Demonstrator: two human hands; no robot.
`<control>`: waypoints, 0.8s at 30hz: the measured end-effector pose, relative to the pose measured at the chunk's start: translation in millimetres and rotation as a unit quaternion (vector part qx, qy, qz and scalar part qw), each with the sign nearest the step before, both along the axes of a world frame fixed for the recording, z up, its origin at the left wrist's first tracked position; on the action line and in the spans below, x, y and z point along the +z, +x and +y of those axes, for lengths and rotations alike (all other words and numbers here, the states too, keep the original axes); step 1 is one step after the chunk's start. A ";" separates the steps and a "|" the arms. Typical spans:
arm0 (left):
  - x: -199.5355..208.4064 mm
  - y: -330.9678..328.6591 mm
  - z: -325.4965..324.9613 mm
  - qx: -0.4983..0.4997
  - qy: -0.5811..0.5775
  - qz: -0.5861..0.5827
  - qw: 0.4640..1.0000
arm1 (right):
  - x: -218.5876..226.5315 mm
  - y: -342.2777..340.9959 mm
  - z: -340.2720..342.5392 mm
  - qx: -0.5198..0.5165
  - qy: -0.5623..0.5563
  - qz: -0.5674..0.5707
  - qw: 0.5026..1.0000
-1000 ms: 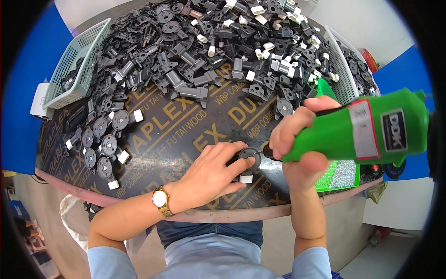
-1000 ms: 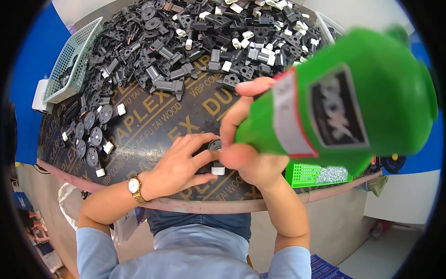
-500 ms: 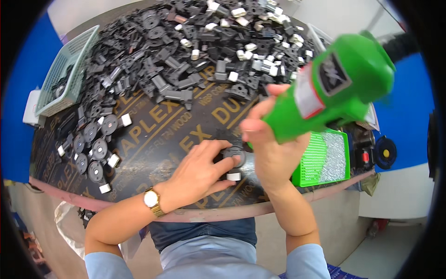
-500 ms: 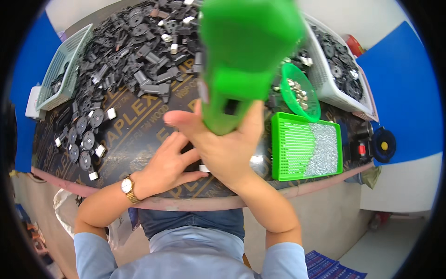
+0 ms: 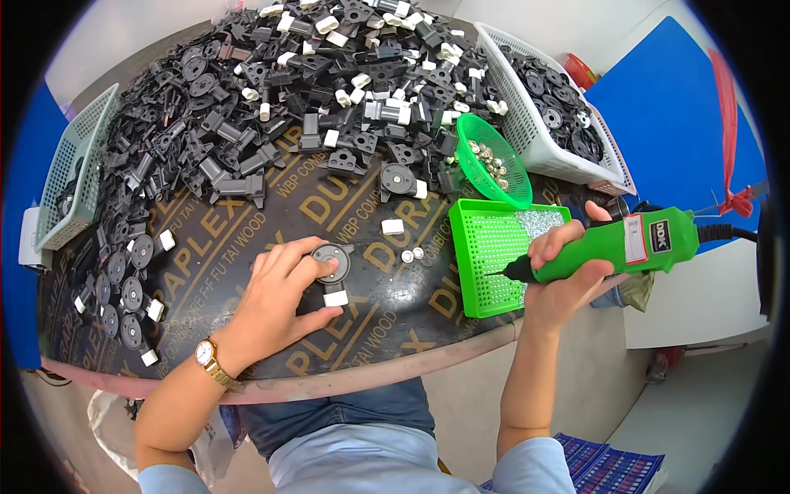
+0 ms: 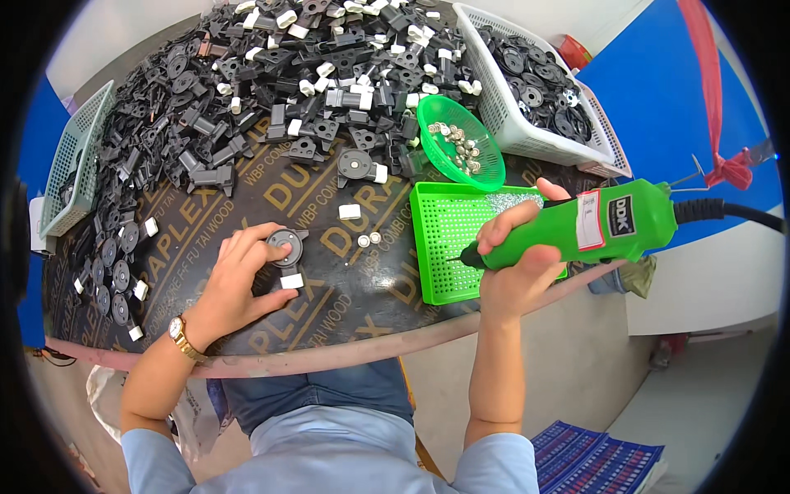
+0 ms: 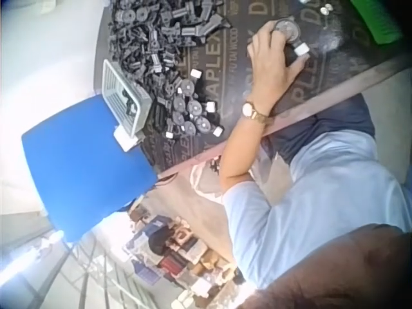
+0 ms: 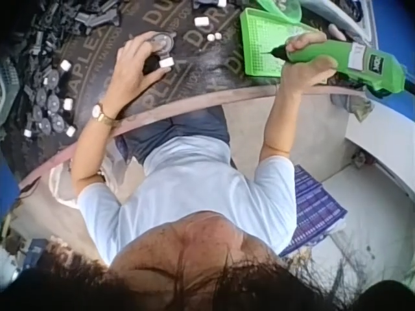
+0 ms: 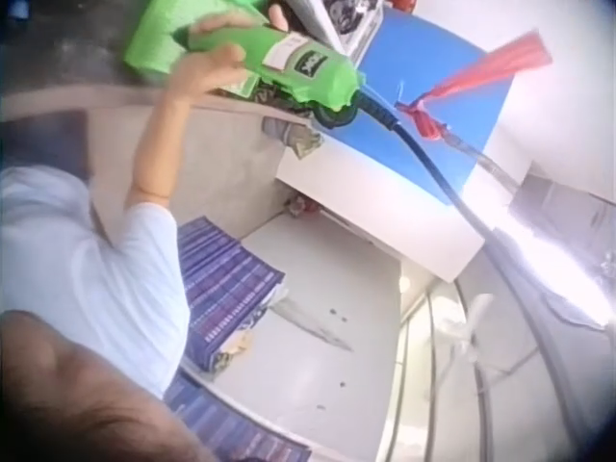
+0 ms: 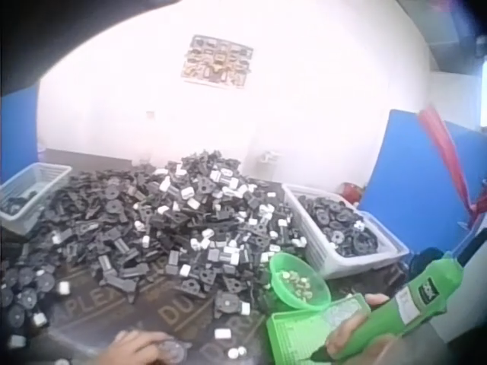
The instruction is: Assembling small plastic components using an electric power screwdriver.
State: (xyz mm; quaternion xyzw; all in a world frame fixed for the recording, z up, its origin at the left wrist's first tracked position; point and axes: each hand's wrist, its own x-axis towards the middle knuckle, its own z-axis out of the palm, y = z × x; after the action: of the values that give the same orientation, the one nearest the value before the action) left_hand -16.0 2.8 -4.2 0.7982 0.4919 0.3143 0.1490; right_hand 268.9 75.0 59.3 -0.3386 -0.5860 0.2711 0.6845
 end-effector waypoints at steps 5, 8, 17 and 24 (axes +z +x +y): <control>-0.2 -0.9 -0.7 0.002 -0.009 0.005 1.000 | -2.8 0.7 -3.1 0.008 -0.018 -0.002 1.000; -0.2 -0.3 -0.4 0.004 0.001 -0.001 1.000 | -5.2 0.4 -0.7 -0.004 -0.006 0.003 1.000; 3.2 0.4 -1.9 0.002 -0.011 -0.001 1.000 | -7.8 0.7 -1.8 0.015 -0.008 -0.026 1.000; 2.7 -1.9 -2.2 -0.001 -0.017 -0.006 1.000 | -7.1 -0.9 3.7 0.000 -0.011 -0.054 0.998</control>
State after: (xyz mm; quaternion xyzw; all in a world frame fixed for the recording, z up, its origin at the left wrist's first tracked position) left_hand -17.9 0.5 -1.6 0.7941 0.4956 0.3107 0.1653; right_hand 268.0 78.7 52.2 -0.3604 -0.6189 0.2584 0.6483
